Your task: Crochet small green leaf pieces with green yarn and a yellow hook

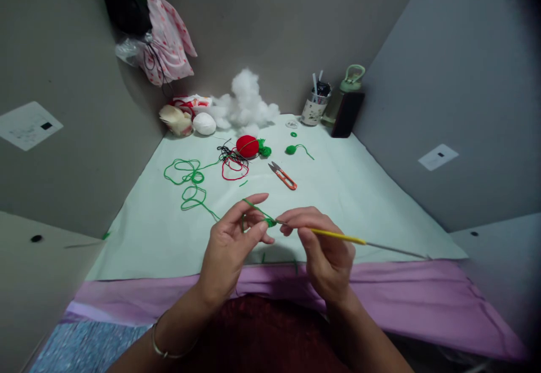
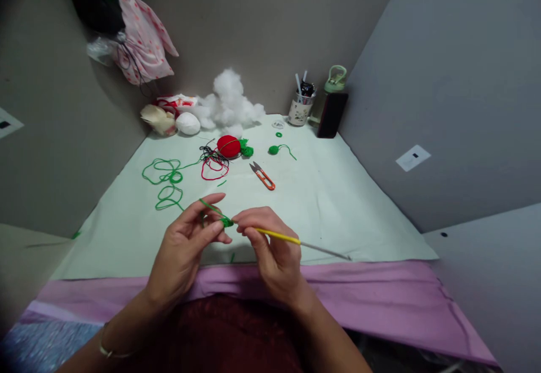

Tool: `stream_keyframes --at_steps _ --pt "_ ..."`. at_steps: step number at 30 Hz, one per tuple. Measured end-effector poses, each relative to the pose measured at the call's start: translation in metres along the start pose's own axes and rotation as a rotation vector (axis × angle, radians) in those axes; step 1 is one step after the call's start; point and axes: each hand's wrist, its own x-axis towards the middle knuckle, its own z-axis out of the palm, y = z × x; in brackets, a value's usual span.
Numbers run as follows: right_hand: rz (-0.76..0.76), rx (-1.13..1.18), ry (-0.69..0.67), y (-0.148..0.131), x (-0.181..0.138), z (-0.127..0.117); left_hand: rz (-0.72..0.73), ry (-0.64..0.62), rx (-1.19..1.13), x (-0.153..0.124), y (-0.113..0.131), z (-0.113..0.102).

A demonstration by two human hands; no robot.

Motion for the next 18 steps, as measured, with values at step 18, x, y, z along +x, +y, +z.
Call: stream_keyframes --at_steps 18 --pt "0.221 0.353 0.148 0.015 0.004 0.012 -0.242 -0.008 -0.330 0.006 0.010 0.002"
